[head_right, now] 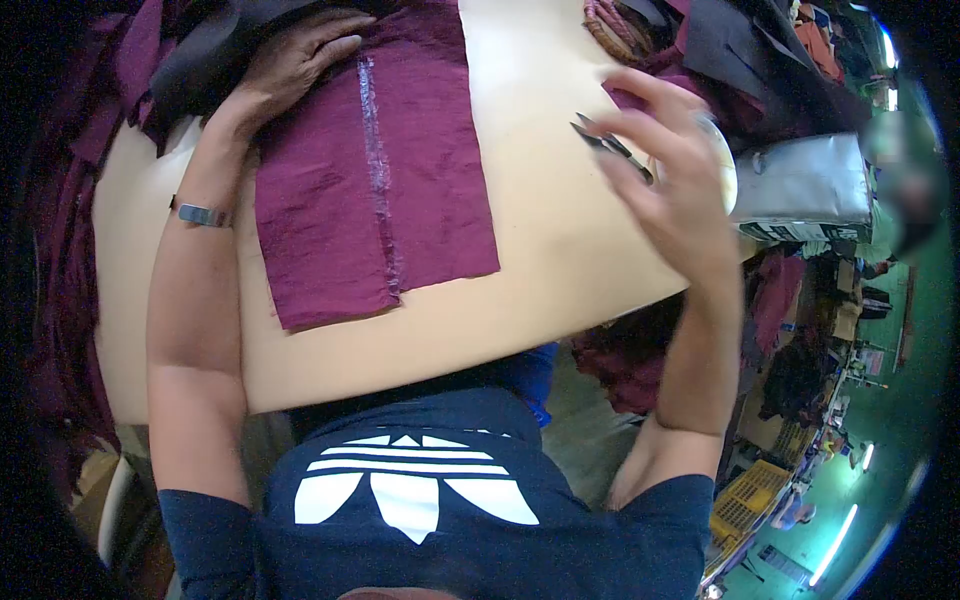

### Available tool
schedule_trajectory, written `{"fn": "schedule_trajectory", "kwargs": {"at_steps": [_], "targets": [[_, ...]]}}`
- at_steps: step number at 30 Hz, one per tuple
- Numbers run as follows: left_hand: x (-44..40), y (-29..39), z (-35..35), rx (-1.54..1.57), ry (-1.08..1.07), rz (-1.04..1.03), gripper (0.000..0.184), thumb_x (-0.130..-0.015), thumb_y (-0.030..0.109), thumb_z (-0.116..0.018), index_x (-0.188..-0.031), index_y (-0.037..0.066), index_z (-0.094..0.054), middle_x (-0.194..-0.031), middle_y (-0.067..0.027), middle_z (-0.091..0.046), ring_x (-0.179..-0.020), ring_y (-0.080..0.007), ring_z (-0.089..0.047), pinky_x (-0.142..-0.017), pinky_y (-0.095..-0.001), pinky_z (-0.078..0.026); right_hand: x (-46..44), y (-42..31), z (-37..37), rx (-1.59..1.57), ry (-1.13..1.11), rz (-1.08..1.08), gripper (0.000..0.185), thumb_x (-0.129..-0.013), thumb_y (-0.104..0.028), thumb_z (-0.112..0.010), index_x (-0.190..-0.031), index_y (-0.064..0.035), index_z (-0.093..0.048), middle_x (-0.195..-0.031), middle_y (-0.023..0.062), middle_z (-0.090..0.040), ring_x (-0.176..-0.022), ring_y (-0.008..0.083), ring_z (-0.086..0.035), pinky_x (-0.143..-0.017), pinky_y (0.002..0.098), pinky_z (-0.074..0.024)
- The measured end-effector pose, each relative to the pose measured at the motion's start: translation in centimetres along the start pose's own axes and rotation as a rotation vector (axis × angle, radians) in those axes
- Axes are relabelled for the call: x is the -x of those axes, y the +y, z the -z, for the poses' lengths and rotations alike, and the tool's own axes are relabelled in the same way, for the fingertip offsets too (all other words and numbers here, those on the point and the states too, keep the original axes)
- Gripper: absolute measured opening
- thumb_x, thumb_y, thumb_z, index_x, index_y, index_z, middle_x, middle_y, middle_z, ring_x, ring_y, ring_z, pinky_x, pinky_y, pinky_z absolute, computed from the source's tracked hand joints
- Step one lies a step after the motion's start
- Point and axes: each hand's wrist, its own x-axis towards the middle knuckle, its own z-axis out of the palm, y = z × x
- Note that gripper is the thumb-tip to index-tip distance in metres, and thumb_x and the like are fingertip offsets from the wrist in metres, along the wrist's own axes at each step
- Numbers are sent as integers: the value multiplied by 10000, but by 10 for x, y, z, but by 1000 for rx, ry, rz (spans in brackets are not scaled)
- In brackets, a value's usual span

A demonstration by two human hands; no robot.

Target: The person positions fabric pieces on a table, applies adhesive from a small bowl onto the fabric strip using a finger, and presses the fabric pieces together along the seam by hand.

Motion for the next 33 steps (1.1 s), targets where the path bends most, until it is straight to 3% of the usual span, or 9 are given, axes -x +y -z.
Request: {"fn": "schedule_trajectory", "kwargs": {"at_steps": [4,7,10,13,16,19,25,29,33], "targets": [[-2,-3,1,15,-16,-41,345,-923,344,-499,-1149,111,-616,-1193,-50,-598,-1087,-223,-562,-932,-297,-427,-61,-32,-83,-361,52,174,296,-745,20,-487,-961,-72,-668,-1034,120,-617,-989,279,-577,-904,370,-423],[-3,-18,-7,-30,24,-110,342,-927,336,-492,-1150,108,-615,-1198,-56,-596,-1105,-225,-552,-945,-301,-421,-95,-35,-118,-452,-11,120,375,-747,72,-456,-1032,-61,-659,-1051,94,-598,-1022,246,-567,-916,308,-416],[-4,-15,-5,5,-5,-89,347,-925,329,-491,-1154,99,-611,-1203,-64,-592,-1112,-228,-549,-948,-304,-421,-110,-33,-137,-563,-33,129,341,-736,-6,-482,-995,-96,-684,-984,130,-613,-965,289,-575,-900,374,-435],[-6,-10,0,76,-63,-50,345,-924,325,-492,-1157,99,-610,-1203,-63,-593,-1108,-230,-552,-945,-305,-424,-110,-37,-146,-340,59,137,323,-739,-12,-491,-978,-92,-692,-971,131,-610,-935,302,-573,-874,383,-450],[-1,4,15,3,-109,-92,338,-915,259,-490,-1149,39,-599,-1193,-138,-577,-1104,-298,-540,-941,-347,-412,-108,-45,-140,-188,-37,106,396,-752,62,-428,-1051,-61,-658,-1011,78,-588,-999,247,-553,-923,329,-414],[-2,2,12,-28,-78,-103,322,-906,247,-506,-1135,48,-614,-1186,-142,-587,-1085,-305,-554,-927,-350,-423,-112,-37,-136,-421,-132,96,361,-760,48,-438,-1009,-64,-674,-1006,84,-585,-987,260,-543,-908,346,-420],[1,4,13,-55,-64,-110,318,-917,259,-500,-1131,56,-618,-1186,-117,-591,-1080,-295,-556,-919,-344,-426,-82,-50,-128,-254,43,343,254,-772,-2,-499,-917,-57,-700,-920,120,-597,-873,289,-567,-788,403,-457],[-2,7,14,-1,-105,-69,325,-922,276,-495,-1123,55,-622,-1185,-105,-594,-1071,-294,-558,-912,-338,-429,-55,-58,-124,-82,128,537,114,-713,-51,-550,-750,-26,-655,-945,82,-572,-875,237,-562,-805,361,-414],[-1,5,14,-24,-87,-90,330,-921,281,-495,-1123,54,-622,-1186,-106,-593,-1071,-293,-558,-915,-338,-427,-32,-71,-109,-132,24,601,138,-686,-68,-558,-796,-38,-637,-971,80,-558,-911,212,-546,-830,358,-398]]}}
